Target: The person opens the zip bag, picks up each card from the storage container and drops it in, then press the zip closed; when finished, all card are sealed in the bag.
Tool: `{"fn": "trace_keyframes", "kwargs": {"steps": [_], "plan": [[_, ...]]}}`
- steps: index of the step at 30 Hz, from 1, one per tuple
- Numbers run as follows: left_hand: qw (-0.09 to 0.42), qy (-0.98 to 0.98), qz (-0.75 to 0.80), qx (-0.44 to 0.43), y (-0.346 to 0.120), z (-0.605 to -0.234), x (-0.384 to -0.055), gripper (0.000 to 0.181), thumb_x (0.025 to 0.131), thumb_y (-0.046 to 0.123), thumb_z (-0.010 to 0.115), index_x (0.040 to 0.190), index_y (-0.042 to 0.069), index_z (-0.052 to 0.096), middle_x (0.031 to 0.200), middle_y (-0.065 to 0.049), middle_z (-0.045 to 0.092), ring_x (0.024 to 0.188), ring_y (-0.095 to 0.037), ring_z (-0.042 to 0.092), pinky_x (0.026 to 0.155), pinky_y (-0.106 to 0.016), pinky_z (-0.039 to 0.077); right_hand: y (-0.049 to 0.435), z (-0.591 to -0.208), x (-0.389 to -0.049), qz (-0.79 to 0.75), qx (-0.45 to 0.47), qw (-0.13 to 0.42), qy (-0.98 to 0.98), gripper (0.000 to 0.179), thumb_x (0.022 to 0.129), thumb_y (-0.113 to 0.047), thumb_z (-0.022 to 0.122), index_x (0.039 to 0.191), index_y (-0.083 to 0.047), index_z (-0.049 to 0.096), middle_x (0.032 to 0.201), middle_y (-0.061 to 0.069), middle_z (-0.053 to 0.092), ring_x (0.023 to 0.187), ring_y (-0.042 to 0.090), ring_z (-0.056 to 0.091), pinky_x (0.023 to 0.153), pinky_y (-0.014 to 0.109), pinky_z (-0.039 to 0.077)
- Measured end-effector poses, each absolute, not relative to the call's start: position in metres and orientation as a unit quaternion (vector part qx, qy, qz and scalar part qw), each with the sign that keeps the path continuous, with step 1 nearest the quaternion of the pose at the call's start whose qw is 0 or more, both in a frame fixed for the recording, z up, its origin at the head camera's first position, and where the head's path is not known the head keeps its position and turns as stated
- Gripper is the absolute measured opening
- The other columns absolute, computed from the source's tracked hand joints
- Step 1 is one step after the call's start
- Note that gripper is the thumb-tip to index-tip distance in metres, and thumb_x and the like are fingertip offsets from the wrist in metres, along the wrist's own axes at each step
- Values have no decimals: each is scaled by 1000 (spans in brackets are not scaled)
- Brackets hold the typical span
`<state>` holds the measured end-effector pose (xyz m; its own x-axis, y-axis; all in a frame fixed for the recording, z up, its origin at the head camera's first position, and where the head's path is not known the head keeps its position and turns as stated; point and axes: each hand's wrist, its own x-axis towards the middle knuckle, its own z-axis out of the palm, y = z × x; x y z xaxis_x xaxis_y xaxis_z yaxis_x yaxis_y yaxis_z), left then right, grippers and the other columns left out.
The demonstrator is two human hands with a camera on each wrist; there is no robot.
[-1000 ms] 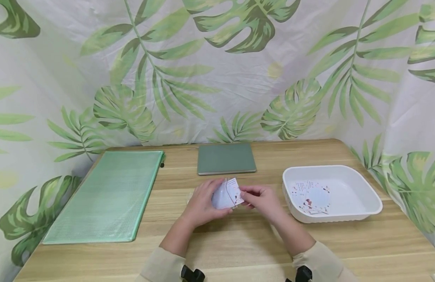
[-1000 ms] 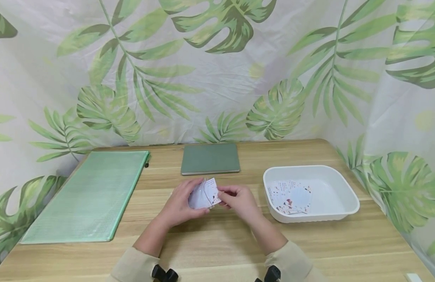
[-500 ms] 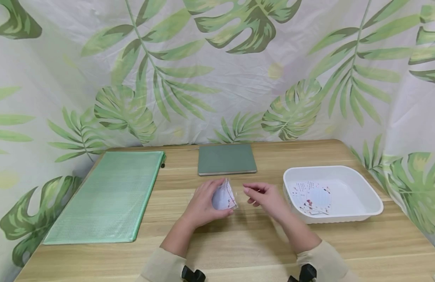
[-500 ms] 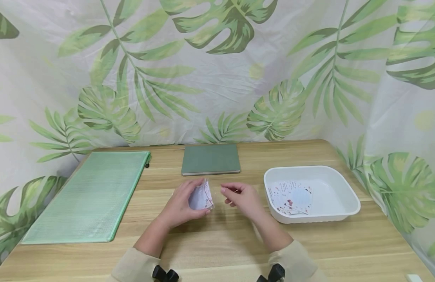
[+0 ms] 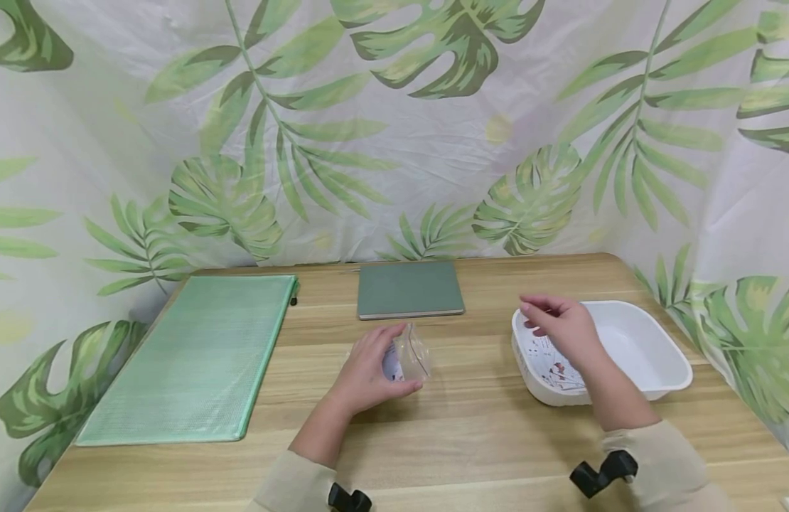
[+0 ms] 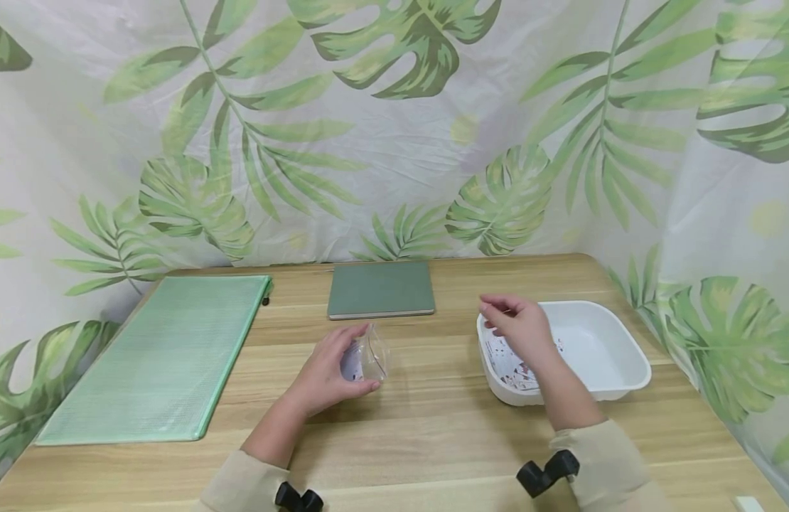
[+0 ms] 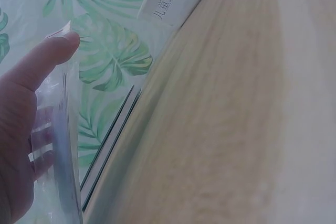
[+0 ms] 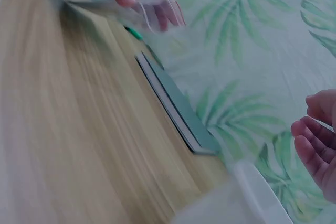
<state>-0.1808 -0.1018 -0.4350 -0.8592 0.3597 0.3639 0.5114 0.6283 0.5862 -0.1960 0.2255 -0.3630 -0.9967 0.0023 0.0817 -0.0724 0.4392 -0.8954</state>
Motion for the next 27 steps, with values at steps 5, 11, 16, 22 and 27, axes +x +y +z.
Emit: {"fn": "trace_keyframes", "kwargs": {"steps": [5, 11, 16, 22, 27], "plan": [[108, -896, -355, -244, -102, -436, -181, 89, 66, 43, 83, 142, 10, 49, 133, -11, 57, 126, -29, 51, 104, -54, 39, 260, -364, -202, 481, 6, 37, -876, 49, 97, -31, 60, 130, 5, 58, 105, 6, 72, 76, -6, 62, 70, 20, 55], [105, -896, -357, -242, -102, -436, -181, 89, 66, 42, 83, 142, 11, 49, 134, -11, 57, 126, -29, 51, 105, -54, 39, 297, -378, -213, 407, -14, 0, -913, 51, 98, -36, 56, 133, 3, 56, 119, 24, 66, 90, 13, 65, 75, 27, 55], [100, -897, -358, -240, -102, -436, -180, 89, 67, 42, 83, 142, 11, 49, 133, -11, 57, 127, -30, 50, 105, -54, 38, 320, -392, -219, 352, -11, -29, -935, 48, 97, -30, 59, 129, 6, 58, 117, 26, 64, 99, 28, 61, 75, 28, 50], [98, -898, -357, -239, -102, -436, -181, 89, 66, 42, 83, 142, 11, 48, 135, -12, 56, 128, -30, 50, 106, -55, 38, 338, -404, -227, 309, 7, -91, -947, 49, 91, -22, 68, 129, 7, 57, 121, 30, 61, 106, 36, 57, 87, 45, 50], [103, -898, -354, -242, -102, -436, -181, 89, 66, 42, 83, 142, 11, 49, 134, -11, 57, 126, -30, 51, 105, -54, 39, 346, -407, -230, 272, 20, -134, -953, 54, 85, -21, 73, 128, 8, 57, 121, 32, 58, 106, 40, 55, 92, 54, 45]]}}
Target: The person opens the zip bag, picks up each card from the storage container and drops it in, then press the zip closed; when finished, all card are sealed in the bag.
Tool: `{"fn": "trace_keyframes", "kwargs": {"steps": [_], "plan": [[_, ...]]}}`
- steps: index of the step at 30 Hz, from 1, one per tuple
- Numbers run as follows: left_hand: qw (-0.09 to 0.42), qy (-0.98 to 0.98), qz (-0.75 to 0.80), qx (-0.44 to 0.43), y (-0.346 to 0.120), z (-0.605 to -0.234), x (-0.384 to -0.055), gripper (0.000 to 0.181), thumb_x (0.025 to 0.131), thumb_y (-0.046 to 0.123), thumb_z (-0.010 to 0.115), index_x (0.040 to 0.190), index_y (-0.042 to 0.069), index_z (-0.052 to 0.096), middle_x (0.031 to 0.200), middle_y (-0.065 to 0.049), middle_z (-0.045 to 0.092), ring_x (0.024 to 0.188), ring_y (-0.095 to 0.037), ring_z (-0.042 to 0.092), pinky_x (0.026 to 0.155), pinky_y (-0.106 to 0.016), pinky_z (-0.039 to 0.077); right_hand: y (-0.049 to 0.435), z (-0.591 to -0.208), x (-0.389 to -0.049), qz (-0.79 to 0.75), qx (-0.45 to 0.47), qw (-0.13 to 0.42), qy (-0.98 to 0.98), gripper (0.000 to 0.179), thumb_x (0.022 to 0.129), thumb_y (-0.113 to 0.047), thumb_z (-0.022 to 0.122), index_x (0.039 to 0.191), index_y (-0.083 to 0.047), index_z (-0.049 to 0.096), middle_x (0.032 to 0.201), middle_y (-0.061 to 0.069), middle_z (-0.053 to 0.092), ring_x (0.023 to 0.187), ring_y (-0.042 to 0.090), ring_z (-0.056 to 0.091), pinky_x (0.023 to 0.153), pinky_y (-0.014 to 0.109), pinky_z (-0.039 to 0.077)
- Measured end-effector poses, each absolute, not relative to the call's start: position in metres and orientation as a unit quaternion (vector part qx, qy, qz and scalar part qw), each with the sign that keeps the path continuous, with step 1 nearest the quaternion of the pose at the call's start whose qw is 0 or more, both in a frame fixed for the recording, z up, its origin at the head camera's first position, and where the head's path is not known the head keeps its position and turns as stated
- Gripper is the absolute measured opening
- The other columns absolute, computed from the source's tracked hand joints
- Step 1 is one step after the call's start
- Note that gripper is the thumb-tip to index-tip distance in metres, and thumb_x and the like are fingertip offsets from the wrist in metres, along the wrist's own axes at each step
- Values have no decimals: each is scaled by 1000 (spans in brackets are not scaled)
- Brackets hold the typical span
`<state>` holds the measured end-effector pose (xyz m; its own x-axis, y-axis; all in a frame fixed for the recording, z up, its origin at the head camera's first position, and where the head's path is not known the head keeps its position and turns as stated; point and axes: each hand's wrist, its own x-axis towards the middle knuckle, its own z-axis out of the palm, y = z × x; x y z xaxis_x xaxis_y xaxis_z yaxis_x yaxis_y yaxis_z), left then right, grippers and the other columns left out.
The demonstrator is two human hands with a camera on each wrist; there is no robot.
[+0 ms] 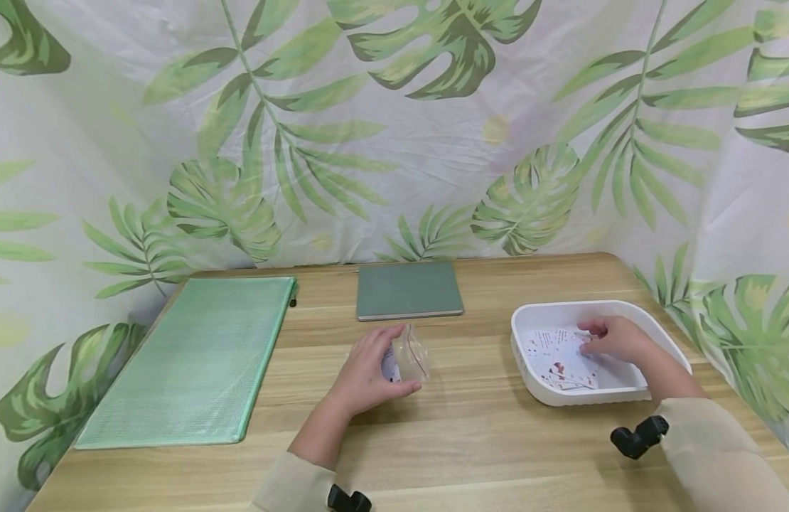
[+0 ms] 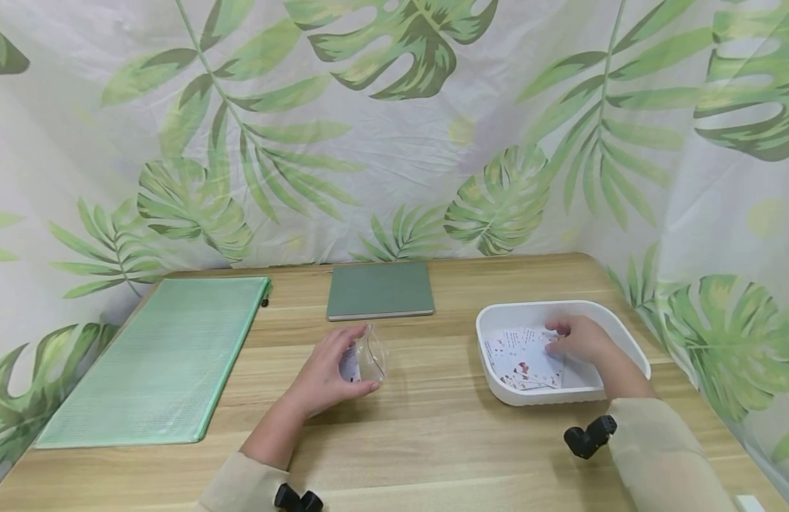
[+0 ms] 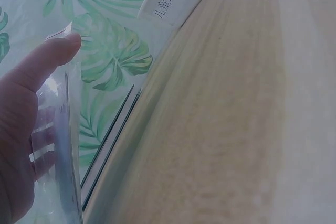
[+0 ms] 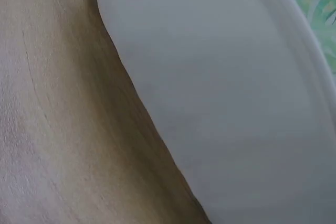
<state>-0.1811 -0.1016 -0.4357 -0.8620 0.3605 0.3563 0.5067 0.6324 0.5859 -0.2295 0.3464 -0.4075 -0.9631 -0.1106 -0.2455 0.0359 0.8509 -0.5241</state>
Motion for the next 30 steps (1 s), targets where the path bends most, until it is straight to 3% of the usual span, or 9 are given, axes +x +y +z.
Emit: {"fn": "trace_keyframes", "kwargs": {"steps": [12, 21, 25, 30], "plan": [[103, -897, -357, -242, -102, -436, -181, 88, 66, 42, 83, 141, 11, 49, 135, -12, 57, 128, -30, 50, 105, -55, 38, 350, -417, -233, -236, -24, 132, 962, 51, 83, -18, 75, 123, 10, 59, 105, 25, 61, 92, 32, 54, 83, 47, 44], [98, -897, -359, -239, -102, -436, -181, 89, 66, 42, 83, 143, 12, 48, 135, -11, 56, 128, -29, 49, 105, -54, 38, 349, -416, -232, -238, -8, 139, 961, 50, 84, -18, 75, 124, 7, 59, 103, 23, 58, 92, 33, 51, 80, 43, 42], [97, -897, -360, -239, -103, -435, -181, 90, 67, 42, 83, 143, 11, 48, 135, -11, 56, 128, -29, 50, 106, -55, 37, 349, -413, -230, -246, 1, 127, 961, 45, 86, -18, 72, 122, 5, 60, 105, 24, 57, 93, 34, 50, 79, 42, 42], [95, -898, -359, -237, -103, -435, -181, 89, 67, 43, 83, 143, 11, 48, 136, -10, 56, 128, -29, 49, 107, -55, 37, 351, -404, -226, -257, -17, 87, 962, 34, 89, -15, 67, 116, 6, 64, 98, 20, 59, 89, 29, 53, 70, 32, 43]]}}
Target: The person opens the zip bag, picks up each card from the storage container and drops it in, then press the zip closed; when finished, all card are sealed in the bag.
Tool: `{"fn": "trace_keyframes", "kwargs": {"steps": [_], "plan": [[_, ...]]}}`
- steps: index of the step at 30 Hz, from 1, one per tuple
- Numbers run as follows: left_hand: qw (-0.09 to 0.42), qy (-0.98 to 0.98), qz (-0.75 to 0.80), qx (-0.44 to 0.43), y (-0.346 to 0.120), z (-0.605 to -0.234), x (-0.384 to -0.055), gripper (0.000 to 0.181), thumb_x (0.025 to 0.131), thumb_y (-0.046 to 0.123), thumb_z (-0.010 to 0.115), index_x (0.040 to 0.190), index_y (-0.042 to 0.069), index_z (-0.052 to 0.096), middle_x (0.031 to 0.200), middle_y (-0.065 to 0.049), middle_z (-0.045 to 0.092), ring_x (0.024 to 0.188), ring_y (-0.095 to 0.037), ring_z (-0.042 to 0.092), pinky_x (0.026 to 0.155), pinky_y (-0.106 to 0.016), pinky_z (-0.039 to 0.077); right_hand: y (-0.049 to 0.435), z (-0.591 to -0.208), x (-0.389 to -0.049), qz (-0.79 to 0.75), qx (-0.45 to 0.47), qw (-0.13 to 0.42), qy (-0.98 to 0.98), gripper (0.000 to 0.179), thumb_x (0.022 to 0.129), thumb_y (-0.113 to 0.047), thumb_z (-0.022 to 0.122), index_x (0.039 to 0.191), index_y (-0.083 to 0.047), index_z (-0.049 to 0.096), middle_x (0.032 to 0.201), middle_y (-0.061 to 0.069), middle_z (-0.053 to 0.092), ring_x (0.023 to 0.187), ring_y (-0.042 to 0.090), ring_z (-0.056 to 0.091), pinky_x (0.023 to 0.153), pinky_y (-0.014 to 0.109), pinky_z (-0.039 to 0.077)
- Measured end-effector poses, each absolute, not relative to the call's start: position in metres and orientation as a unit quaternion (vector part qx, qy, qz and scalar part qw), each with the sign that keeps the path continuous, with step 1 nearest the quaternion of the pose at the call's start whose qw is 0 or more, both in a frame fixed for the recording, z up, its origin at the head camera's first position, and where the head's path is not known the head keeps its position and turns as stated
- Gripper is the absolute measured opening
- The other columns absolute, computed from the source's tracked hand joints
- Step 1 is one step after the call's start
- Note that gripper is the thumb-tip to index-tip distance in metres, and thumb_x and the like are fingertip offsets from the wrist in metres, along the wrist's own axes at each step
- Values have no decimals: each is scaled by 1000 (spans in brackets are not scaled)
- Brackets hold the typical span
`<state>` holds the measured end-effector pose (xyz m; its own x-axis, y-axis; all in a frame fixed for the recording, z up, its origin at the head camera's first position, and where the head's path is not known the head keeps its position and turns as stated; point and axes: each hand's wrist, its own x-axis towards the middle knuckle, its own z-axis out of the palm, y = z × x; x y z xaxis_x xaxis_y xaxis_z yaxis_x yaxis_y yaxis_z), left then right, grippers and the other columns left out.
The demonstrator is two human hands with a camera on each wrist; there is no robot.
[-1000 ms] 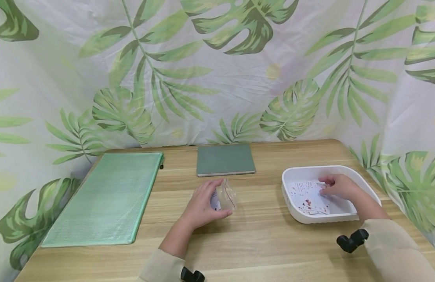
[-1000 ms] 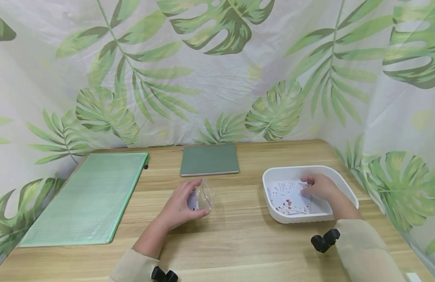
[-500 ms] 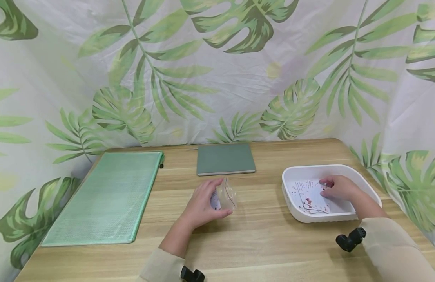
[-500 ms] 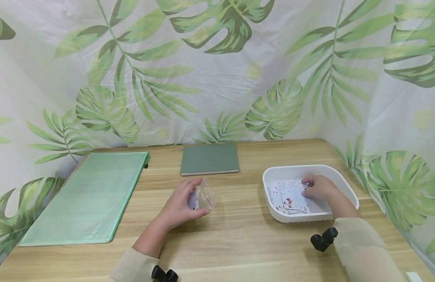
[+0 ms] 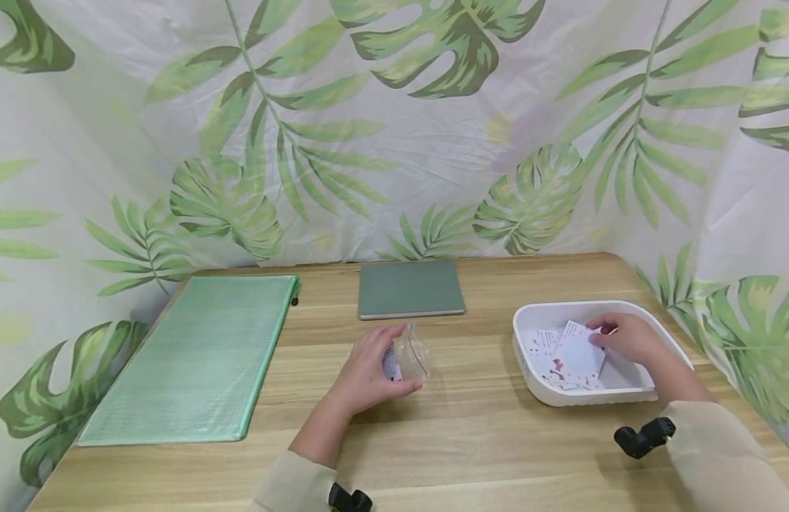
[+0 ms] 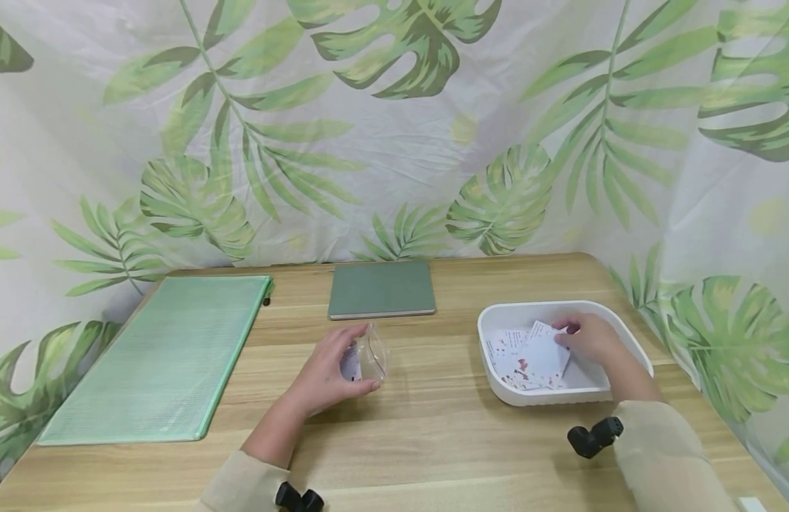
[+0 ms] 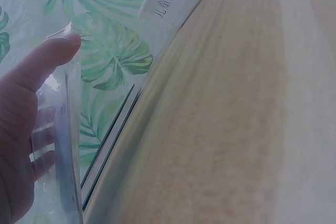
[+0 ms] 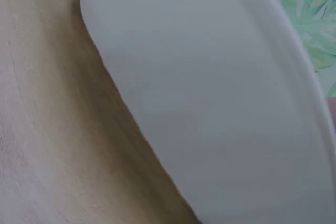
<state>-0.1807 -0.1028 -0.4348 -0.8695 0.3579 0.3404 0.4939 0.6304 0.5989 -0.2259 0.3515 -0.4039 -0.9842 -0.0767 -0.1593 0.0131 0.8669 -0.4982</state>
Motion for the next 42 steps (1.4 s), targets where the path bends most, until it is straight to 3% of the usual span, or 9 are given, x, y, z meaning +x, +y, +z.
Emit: {"fn": "trace_keyframes", "kwargs": {"steps": [11, 20, 23, 27, 31, 38, 42], "plan": [[94, -897, -362, -236, -102, -434, -180, 89, 67, 42, 83, 142, 11, 49, 136, -10, 56, 129, -29, 50, 107, -55, 37, 356, -375, -214, -308, -56, 86, 946, 34, 93, -17, 64, 118, 7, 64, 96, 11, 69, 79, 14, 59, 66, 27, 52], [101, -895, -362, -239, -103, -435, -180, 89, 66, 41, 83, 142, 11, 49, 135, -11, 57, 129, -30, 50, 106, -55, 37, 346, -353, -200, -331, -41, 45, 942, 42, 94, -21, 63, 124, 8, 61, 96, 10, 71, 75, 12, 64, 67, 27, 54], [102, -895, -362, -239, -103, -435, -180, 88, 66, 41, 83, 142, 11, 49, 136, -11, 57, 129, -30, 50, 106, -55, 38, 342, -347, -196, -346, -23, 32, 937, 47, 96, -28, 62, 129, 5, 59, 95, 1, 71, 76, 8, 65, 70, 26, 52], [103, -895, -363, -239, -103, -435, -180, 89, 66, 41, 84, 142, 11, 49, 136, -12, 56, 129, -31, 49, 106, -55, 38, 331, -341, -191, -384, 7, 5, 923, 54, 95, -37, 62, 133, 1, 57, 87, -22, 67, 77, 0, 65, 76, 26, 49], [103, -895, -362, -238, -103, -435, -180, 89, 66, 41, 84, 142, 11, 49, 136, -12, 56, 130, -31, 49, 106, -55, 37, 313, -340, -187, -450, 5, -41, 892, 49, 94, -32, 64, 130, 1, 59, 81, -33, 63, 75, 0, 67, 72, 16, 50], [101, -896, -361, -237, -103, -436, -180, 88, 66, 41, 84, 142, 11, 49, 136, -11, 56, 129, -30, 49, 107, -55, 37, 273, -349, -186, -520, -20, -78, 850, 32, 91, -22, 69, 118, -6, 70, 80, -27, 68, 71, -2, 62, 63, 19, 51], [100, -897, -361, -236, -103, -436, -180, 89, 66, 41, 83, 142, 11, 49, 136, -11, 56, 129, -30, 49, 106, -55, 37, 248, -355, -186, -544, -15, -81, 835, 35, 89, -19, 70, 120, -2, 68, 75, -25, 67, 69, -2, 62, 60, 21, 51]]}}
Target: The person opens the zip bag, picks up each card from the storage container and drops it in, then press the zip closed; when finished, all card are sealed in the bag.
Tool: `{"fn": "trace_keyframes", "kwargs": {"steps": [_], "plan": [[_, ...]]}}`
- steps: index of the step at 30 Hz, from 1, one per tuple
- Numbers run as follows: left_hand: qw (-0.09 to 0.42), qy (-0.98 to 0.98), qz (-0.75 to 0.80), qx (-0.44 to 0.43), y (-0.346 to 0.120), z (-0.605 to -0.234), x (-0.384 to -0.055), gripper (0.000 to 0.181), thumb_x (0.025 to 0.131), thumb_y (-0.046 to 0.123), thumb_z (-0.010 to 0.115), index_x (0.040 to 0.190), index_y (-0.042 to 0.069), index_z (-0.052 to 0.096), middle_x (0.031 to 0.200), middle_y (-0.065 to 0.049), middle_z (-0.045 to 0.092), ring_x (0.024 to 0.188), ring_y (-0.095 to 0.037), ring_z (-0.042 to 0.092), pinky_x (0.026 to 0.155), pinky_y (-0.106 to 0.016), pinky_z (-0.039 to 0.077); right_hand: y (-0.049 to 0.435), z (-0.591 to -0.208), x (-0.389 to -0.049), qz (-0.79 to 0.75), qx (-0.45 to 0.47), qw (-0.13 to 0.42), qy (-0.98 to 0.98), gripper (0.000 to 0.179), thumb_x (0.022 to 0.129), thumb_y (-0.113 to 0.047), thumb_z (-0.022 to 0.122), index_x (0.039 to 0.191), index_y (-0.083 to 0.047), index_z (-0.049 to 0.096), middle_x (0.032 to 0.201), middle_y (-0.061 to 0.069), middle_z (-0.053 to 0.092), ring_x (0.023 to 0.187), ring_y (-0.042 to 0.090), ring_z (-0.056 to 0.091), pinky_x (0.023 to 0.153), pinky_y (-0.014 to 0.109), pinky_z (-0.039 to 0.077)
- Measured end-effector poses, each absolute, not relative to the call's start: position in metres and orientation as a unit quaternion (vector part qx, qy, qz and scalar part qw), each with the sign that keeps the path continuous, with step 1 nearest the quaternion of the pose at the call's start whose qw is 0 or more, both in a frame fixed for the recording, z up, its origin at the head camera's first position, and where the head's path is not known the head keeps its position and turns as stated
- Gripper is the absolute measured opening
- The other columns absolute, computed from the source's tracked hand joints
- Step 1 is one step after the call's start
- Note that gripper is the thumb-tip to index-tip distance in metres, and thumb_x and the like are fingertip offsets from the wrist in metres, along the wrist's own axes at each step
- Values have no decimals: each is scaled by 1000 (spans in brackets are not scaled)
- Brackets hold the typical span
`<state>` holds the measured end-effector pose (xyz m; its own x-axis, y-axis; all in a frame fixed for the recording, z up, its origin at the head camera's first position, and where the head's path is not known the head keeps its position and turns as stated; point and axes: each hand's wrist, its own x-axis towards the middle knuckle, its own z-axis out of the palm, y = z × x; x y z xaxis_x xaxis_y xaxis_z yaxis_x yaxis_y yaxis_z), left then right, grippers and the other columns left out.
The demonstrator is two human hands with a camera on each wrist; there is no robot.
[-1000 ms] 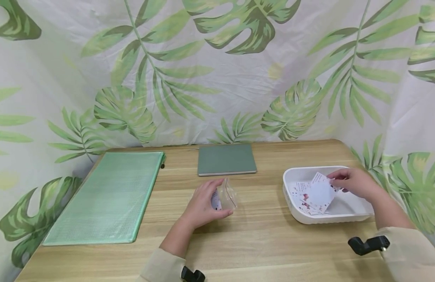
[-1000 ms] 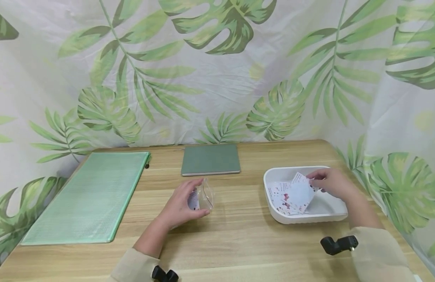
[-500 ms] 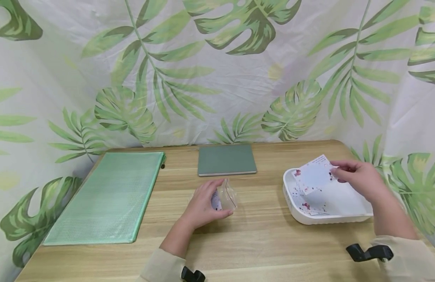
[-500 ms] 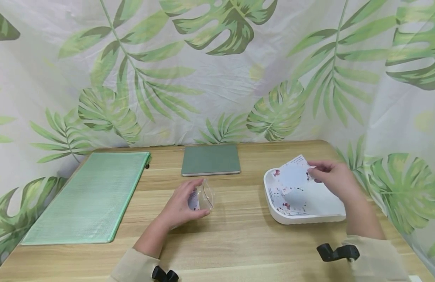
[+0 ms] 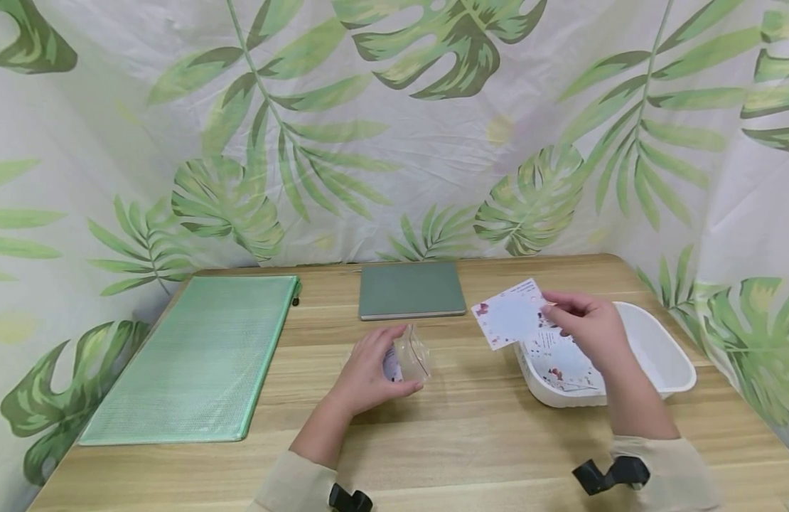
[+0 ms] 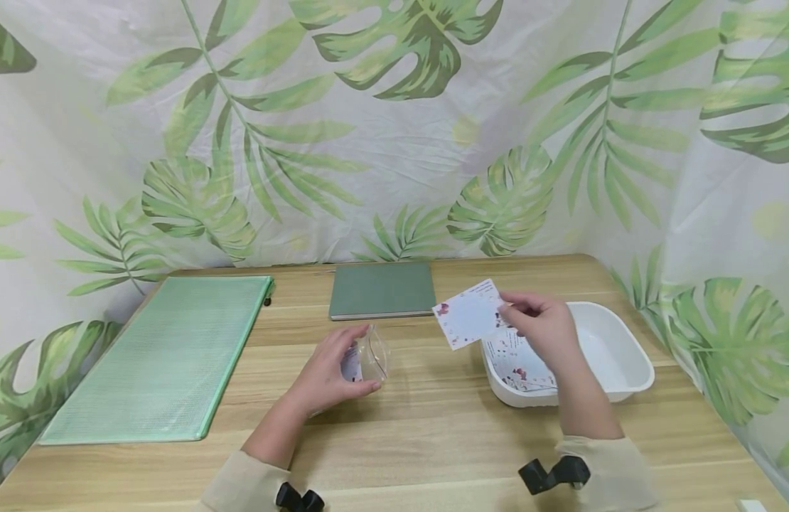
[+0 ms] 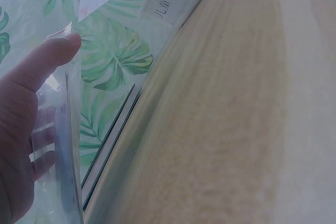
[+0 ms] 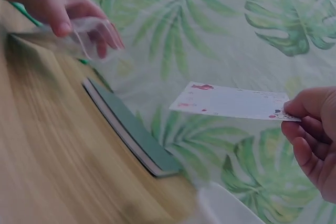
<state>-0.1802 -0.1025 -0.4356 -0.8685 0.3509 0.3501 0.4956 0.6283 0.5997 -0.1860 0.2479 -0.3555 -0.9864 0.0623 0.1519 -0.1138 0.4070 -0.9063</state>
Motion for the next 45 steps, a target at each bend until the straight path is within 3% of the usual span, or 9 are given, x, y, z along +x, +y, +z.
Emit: {"fn": "trace_keyframes", "kwargs": {"steps": [5, 14, 27, 36, 45], "plan": [[98, -899, -358, -233, -102, -435, -180, 90, 66, 43, 83, 143, 11, 48, 136, -11, 56, 128, -30, 50, 106, -55, 37, 213, -362, -182, 582, -4, 71, -810, 41, 89, -13, 69, 124, 8, 62, 73, -20, 65, 67, 2, 61, 63, 20, 54], [104, -901, -350, -235, -102, -434, -181, 91, 66, 44, 82, 143, 10, 48, 135, -12, 57, 128, -31, 50, 106, -55, 38, 164, -373, -174, 635, -49, 36, -770, 36, 88, -6, 68, 120, 8, 65, 75, -10, 64, 65, 2, 60, 65, 17, 54], [109, -904, -341, -234, -102, -433, -182, 89, 66, 42, 83, 141, 8, 49, 134, -12, 57, 126, -30, 51, 106, -54, 38, 138, -387, -172, 638, -54, 32, -768, 31, 85, -3, 69, 114, 6, 69, 75, -5, 67, 62, 3, 60, 62, 18, 54], [98, -906, -341, -233, -101, -431, -180, 89, 67, 43, 84, 142, 10, 49, 134, -9, 57, 124, -27, 52, 104, -52, 39, 115, -398, -169, 618, -36, 35, -784, 28, 83, -3, 70, 110, 3, 72, 77, 7, 70, 62, 7, 59, 59, 18, 52], [100, -906, -336, -238, -101, -433, -179, 87, 68, 41, 84, 142, 12, 50, 130, -9, 58, 119, -26, 53, 101, -50, 41, 102, -404, -167, 618, 3, -2, -786, 26, 86, -6, 68, 109, 4, 72, 83, 12, 73, 63, 7, 62, 60, 20, 53]]}}
